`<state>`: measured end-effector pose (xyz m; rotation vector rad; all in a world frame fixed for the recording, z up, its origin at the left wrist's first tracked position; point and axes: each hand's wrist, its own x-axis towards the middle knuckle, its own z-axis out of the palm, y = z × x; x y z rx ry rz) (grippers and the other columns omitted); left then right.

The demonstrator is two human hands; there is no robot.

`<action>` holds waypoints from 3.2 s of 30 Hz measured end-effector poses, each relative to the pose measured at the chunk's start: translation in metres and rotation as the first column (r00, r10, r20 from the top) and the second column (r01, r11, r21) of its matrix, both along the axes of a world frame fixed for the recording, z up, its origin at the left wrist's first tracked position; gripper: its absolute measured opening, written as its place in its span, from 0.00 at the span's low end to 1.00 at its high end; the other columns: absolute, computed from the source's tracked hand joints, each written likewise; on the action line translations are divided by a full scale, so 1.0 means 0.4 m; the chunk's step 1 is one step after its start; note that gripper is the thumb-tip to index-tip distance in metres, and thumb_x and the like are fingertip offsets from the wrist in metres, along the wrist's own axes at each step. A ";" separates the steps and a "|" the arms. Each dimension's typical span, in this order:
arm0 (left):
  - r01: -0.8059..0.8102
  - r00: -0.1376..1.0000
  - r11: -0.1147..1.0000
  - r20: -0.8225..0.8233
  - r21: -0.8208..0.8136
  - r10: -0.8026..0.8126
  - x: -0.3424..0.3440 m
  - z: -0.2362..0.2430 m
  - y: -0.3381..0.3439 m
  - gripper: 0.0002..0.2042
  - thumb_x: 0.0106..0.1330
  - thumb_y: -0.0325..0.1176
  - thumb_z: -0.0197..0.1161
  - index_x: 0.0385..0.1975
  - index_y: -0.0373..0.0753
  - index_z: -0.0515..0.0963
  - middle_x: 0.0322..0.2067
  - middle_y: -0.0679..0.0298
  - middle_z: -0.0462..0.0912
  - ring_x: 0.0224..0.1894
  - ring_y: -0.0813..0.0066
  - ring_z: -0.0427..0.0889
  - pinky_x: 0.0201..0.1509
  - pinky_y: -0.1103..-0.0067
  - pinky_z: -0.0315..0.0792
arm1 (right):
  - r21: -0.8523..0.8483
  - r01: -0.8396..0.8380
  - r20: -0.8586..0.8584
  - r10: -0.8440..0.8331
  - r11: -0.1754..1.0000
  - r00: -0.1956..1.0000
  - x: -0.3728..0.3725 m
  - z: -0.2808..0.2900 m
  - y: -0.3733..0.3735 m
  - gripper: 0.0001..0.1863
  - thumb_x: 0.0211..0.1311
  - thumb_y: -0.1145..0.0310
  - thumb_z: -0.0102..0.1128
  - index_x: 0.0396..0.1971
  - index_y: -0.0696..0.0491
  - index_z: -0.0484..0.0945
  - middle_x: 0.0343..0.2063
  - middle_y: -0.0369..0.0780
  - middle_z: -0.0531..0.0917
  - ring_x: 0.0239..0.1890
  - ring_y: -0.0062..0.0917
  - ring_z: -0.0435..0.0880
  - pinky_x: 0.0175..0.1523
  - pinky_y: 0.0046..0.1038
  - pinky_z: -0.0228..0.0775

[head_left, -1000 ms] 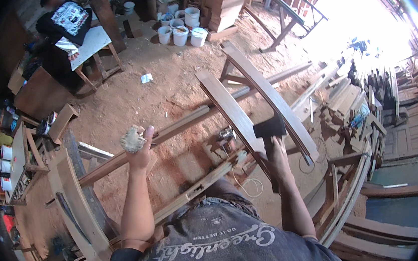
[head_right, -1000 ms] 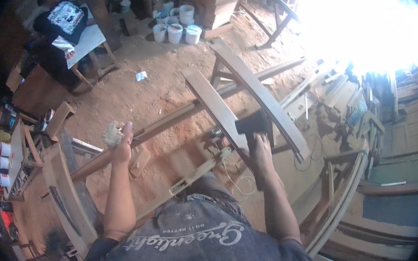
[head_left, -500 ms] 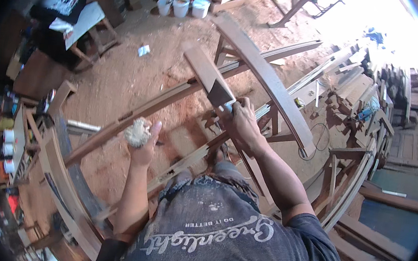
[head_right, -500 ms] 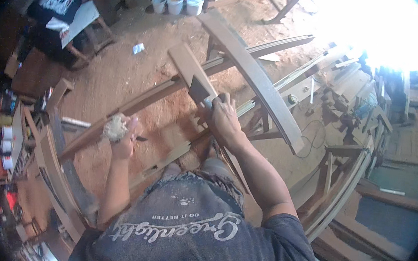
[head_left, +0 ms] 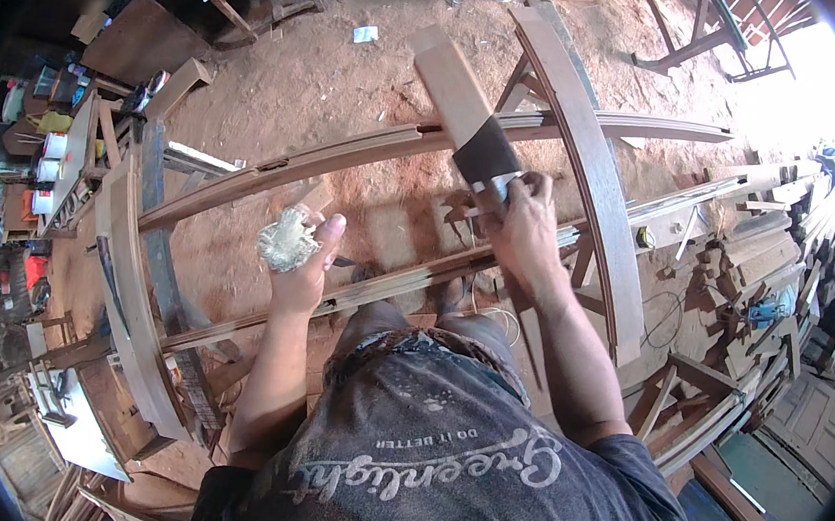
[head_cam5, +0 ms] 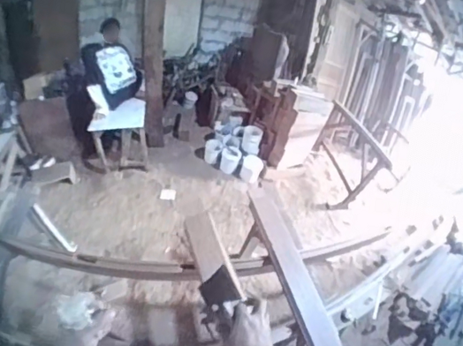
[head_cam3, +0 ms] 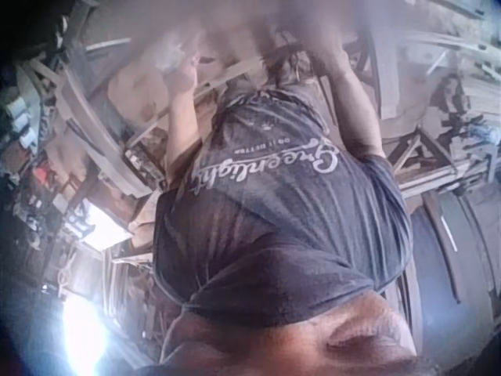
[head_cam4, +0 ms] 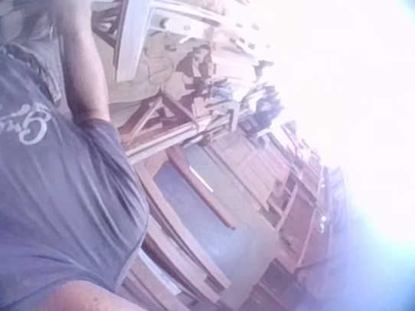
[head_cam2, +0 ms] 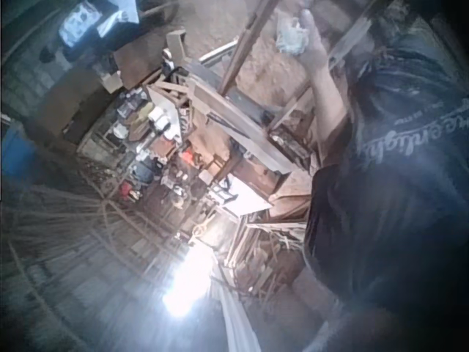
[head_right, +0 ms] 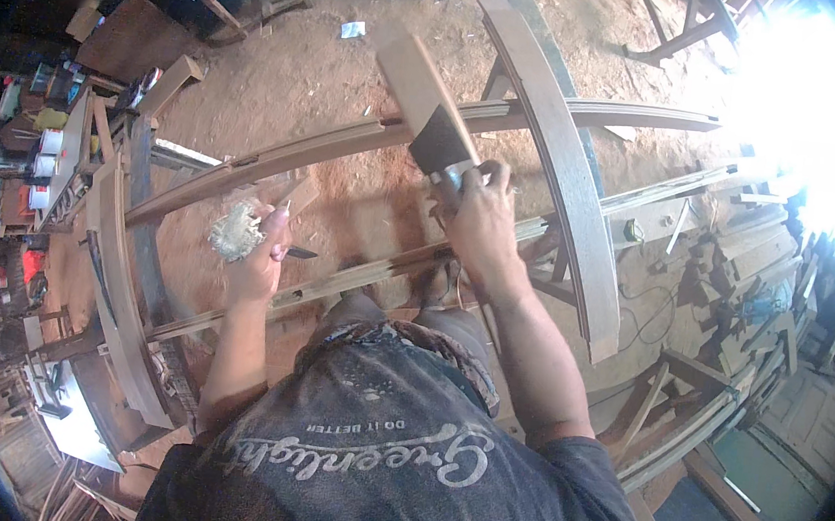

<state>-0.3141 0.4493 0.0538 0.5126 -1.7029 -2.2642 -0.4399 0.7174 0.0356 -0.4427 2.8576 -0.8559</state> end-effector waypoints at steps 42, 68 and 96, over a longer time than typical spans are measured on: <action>0.946 -0.074 -0.054 -0.053 -0.320 -0.996 -0.367 0.039 0.516 0.18 0.55 0.38 0.80 0.39 0.39 0.80 0.32 0.70 0.83 0.37 0.82 0.81 0.43 0.80 0.77 | -0.580 0.750 0.446 -0.646 0.319 0.620 0.449 0.131 0.294 0.29 0.72 0.64 0.59 0.63 0.62 0.60 0.22 0.32 0.73 0.20 0.13 0.72 0.23 0.19 0.65; 0.756 -0.310 -0.238 -0.014 -0.610 -0.951 -0.383 -0.024 0.488 0.25 0.58 0.52 0.76 0.36 0.34 0.78 0.28 0.58 0.80 0.32 0.69 0.78 0.41 0.70 0.75 | -0.532 0.844 0.461 -0.813 0.066 0.354 0.628 0.172 -0.008 0.17 0.72 0.61 0.59 0.50 0.56 0.68 0.22 0.31 0.73 0.19 0.14 0.72 0.22 0.20 0.65; 0.849 -0.203 -0.171 -0.011 -0.500 -0.979 -0.413 -0.064 0.454 0.12 0.64 0.35 0.72 0.36 0.36 0.78 0.32 0.69 0.79 0.34 0.79 0.76 0.39 0.77 0.73 | -0.226 0.771 -0.089 -0.801 0.595 0.592 0.402 0.358 0.018 0.17 0.75 0.57 0.53 0.51 0.54 0.73 0.29 0.52 0.82 0.35 0.52 0.84 0.38 0.40 0.74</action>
